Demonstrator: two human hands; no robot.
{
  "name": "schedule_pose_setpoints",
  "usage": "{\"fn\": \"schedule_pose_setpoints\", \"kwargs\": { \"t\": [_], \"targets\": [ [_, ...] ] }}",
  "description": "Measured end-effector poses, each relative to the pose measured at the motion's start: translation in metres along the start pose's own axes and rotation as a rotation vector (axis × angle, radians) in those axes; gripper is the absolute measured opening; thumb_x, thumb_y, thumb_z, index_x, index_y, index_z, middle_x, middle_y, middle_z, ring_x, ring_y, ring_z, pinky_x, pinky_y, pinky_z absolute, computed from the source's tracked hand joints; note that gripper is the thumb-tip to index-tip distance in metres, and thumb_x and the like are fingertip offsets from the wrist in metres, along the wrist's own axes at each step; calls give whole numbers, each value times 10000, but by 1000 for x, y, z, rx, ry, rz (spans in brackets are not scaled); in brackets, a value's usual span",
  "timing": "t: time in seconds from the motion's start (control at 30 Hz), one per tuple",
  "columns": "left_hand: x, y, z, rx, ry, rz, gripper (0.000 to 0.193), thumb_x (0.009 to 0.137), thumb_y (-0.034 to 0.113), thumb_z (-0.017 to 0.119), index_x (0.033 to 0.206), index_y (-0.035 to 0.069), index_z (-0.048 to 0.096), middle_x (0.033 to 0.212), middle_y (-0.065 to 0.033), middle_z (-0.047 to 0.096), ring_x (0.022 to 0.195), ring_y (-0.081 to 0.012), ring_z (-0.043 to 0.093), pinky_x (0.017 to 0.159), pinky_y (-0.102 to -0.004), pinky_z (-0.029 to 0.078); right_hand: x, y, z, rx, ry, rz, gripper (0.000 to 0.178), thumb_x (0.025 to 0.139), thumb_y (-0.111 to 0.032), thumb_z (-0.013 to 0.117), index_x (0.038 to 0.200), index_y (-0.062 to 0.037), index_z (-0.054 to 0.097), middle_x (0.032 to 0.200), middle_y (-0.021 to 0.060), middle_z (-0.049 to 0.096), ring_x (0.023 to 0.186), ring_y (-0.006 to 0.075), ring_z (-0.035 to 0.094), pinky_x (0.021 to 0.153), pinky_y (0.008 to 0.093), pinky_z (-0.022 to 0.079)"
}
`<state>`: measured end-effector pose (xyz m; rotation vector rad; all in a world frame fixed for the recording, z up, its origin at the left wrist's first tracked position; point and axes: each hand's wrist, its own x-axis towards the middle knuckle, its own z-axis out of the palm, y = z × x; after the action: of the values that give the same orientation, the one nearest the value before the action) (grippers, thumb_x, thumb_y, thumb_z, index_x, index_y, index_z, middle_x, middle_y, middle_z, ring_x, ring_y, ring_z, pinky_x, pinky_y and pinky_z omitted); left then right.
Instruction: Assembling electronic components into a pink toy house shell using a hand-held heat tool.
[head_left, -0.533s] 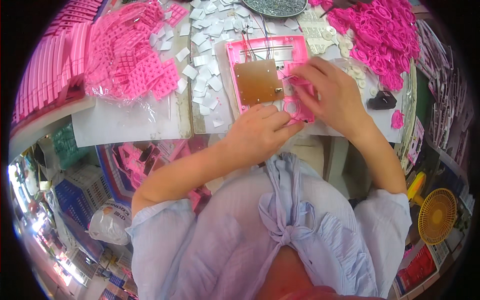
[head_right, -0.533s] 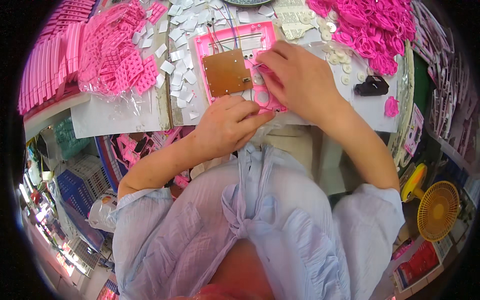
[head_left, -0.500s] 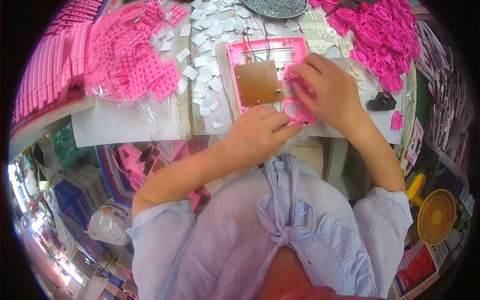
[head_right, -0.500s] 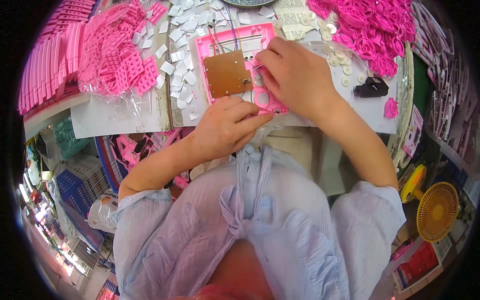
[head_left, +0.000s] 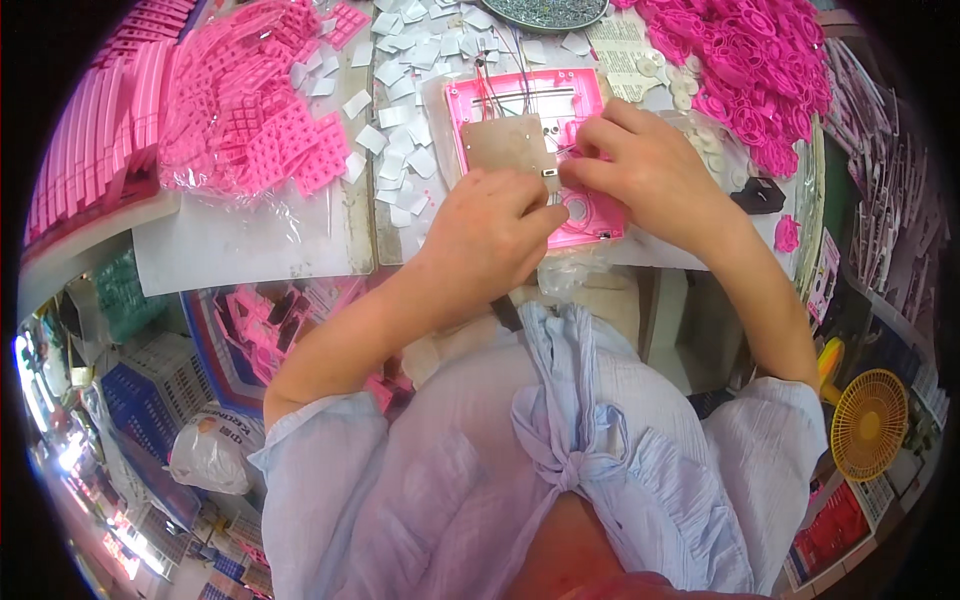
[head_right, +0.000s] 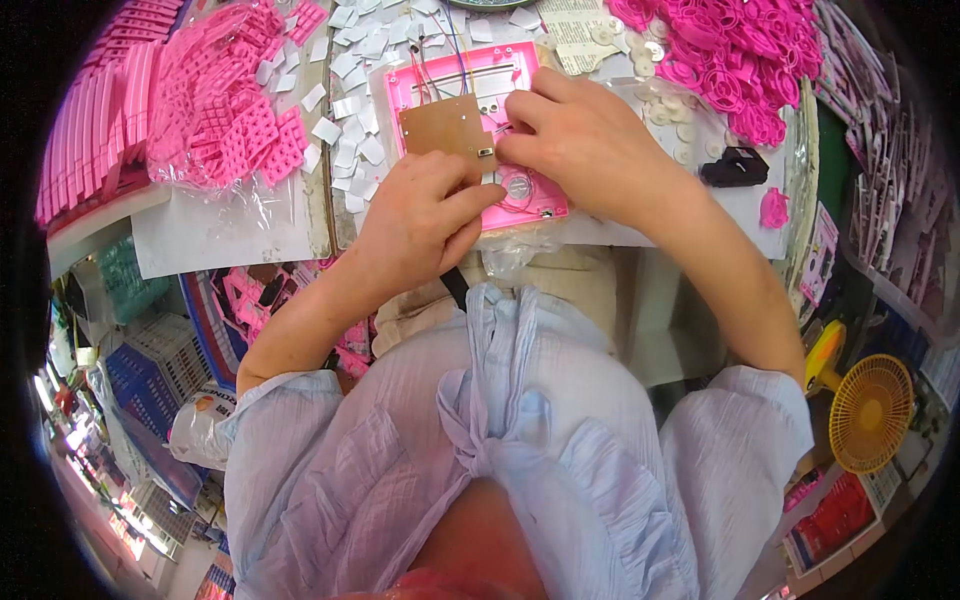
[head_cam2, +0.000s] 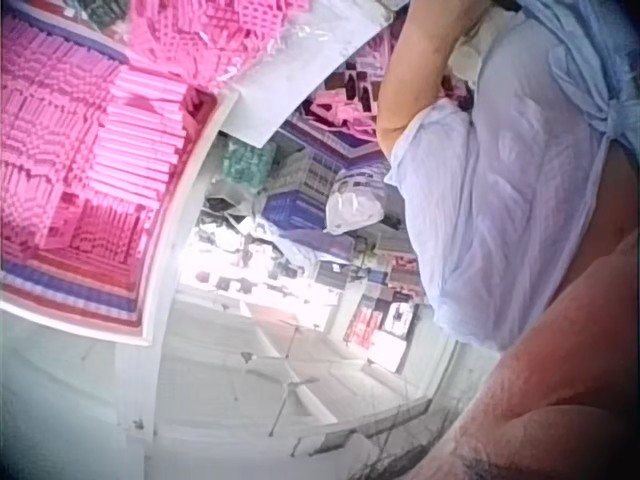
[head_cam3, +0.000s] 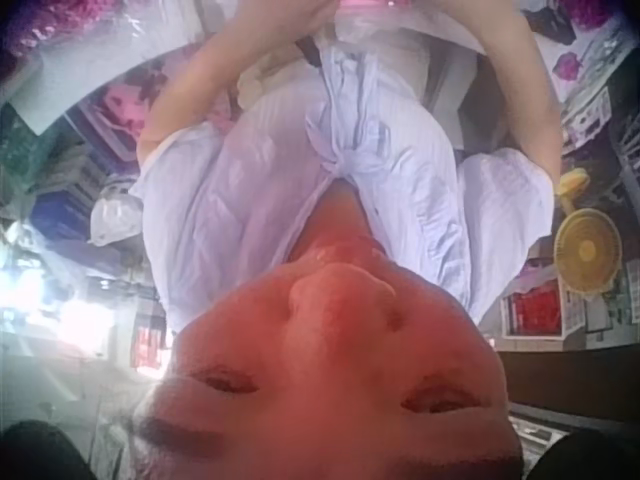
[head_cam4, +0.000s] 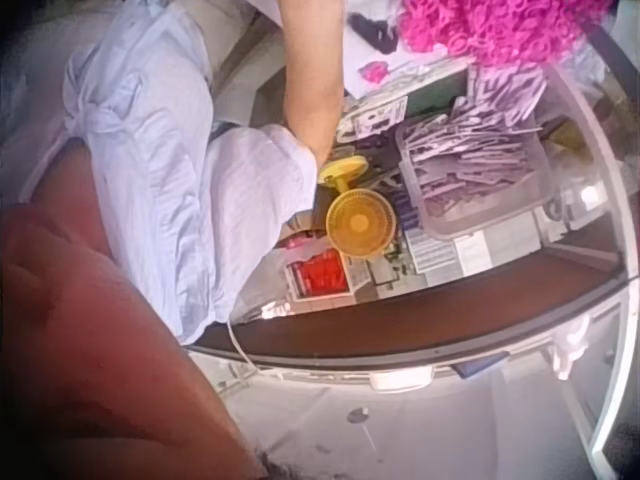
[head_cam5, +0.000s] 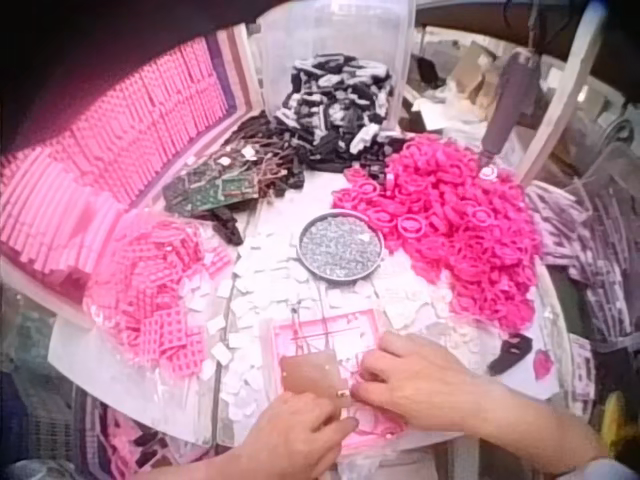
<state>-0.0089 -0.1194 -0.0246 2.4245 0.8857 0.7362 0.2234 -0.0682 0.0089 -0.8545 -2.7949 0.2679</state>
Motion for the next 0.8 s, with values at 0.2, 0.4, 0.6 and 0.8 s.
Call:
{"fn": "schedule_pose_setpoints", "kwargs": {
  "t": [0.2,0.4,0.6,0.8],
  "targets": [
    [-5,-8,5,3,35,12,247,761,45,703,1007,64,676,944,-81,615,840,-273,595,718,-407,457,24,19,-10,-147,-150,-295,116,799,-164,643,885,-128,711,978,-14,609,1050,191,567,811,320,517],
    [-2,-7,9,-8,70,-1,223,764,42,701,984,63,674,940,-84,623,830,-278,597,718,-406,464,31,20,-29,-117,-216,-419,73,810,-154,637,837,-108,687,950,-13,627,1050,196,570,800,330,531],
    [-8,-8,5,-62,83,-44,209,780,36,698,986,63,677,945,-85,639,820,-283,608,722,-405,477,-69,-4,-83,-59,-802,454,82,814,-107,675,882,-63,665,801,132,657,866,343,650,789,460,526],
    [-1,-12,-5,-111,157,-60,161,812,32,684,969,62,683,932,-96,652,831,-288,626,730,-401,485,-76,-17,-69,234,2,506,248,820,-71,730,1065,-34,719,938,127,696,849,308,635,716,398,492]
  ]
}}
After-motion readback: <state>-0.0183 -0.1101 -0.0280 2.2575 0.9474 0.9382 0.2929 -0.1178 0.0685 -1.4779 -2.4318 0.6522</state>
